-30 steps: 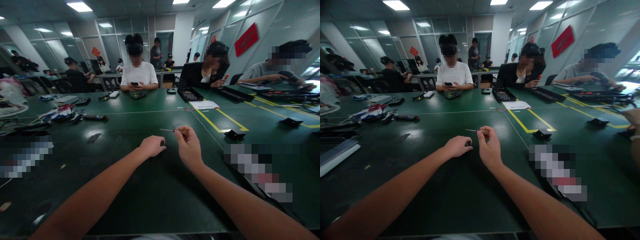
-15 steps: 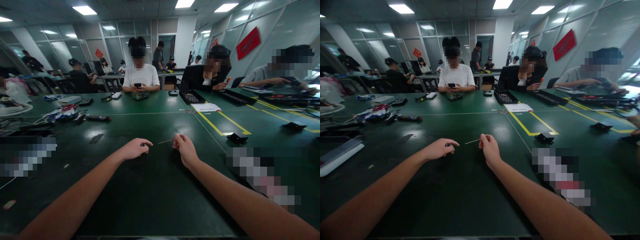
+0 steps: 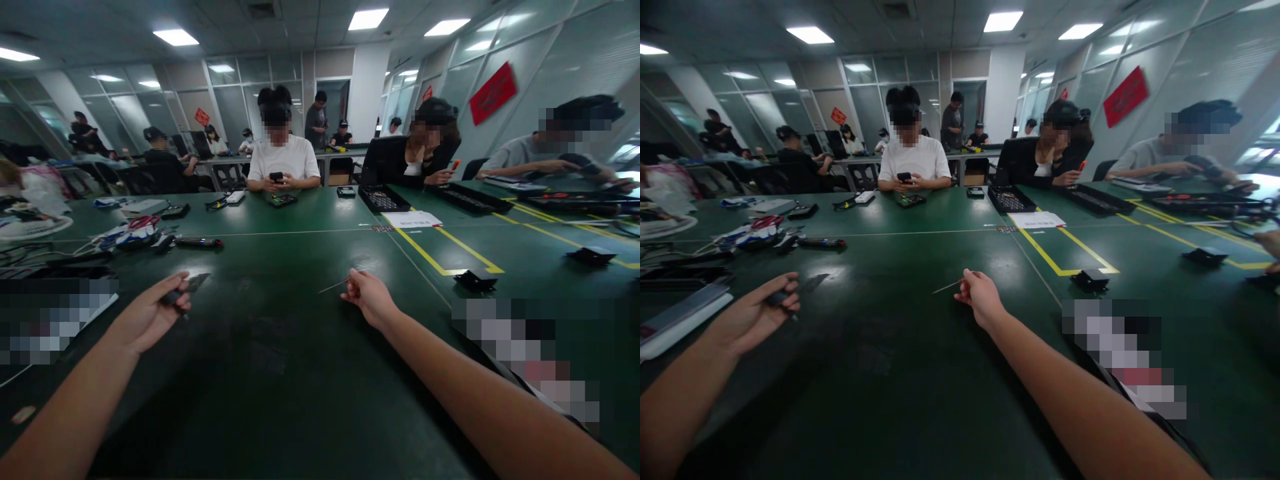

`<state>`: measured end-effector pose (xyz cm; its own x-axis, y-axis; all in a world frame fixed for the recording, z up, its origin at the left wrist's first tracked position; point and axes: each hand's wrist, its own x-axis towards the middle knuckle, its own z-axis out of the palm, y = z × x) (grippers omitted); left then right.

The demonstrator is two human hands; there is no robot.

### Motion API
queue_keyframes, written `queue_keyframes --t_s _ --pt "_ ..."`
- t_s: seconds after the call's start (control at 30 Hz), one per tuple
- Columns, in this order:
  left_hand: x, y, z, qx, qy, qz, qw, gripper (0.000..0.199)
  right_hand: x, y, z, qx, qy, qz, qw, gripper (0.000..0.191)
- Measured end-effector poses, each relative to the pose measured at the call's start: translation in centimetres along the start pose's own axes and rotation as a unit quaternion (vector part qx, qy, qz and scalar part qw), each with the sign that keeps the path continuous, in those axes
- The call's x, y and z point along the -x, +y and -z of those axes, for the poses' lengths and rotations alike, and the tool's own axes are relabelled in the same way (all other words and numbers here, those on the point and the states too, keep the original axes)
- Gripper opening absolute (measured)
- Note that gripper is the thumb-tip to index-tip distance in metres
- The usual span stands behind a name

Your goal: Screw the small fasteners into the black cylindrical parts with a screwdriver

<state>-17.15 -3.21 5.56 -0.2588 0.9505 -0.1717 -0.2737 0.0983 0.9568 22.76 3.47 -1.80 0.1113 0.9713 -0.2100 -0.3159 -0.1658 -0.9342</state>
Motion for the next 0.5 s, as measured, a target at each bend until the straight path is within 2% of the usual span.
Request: queue_keyframes --t_s 0.13,0.27,0.37,0.5 --pt "1.2 1.3 2.6 0.023 0.115 -0.008 0.993 0.016 0.5 -0.2 0.1 -0.012 -0.017 0.002 1.0 0.023" --pt "2.5 2.3 4.0 0.031 0.194 -0.018 0.98 0.029 0.6 -0.2 0.0 -0.016 -0.022 0.001 1.0 0.021" --pt "2.9 2.5 5.5 0.033 0.215 -0.019 0.976 0.029 0.6 -0.1 0.0 -0.017 -0.023 0.002 1.0 0.021" --pt "2.4 1.9 8.5 0.025 0.237 -0.034 0.971 0.013 0.6 -0.1 0.0 -0.014 -0.028 0.009 0.999 0.024"
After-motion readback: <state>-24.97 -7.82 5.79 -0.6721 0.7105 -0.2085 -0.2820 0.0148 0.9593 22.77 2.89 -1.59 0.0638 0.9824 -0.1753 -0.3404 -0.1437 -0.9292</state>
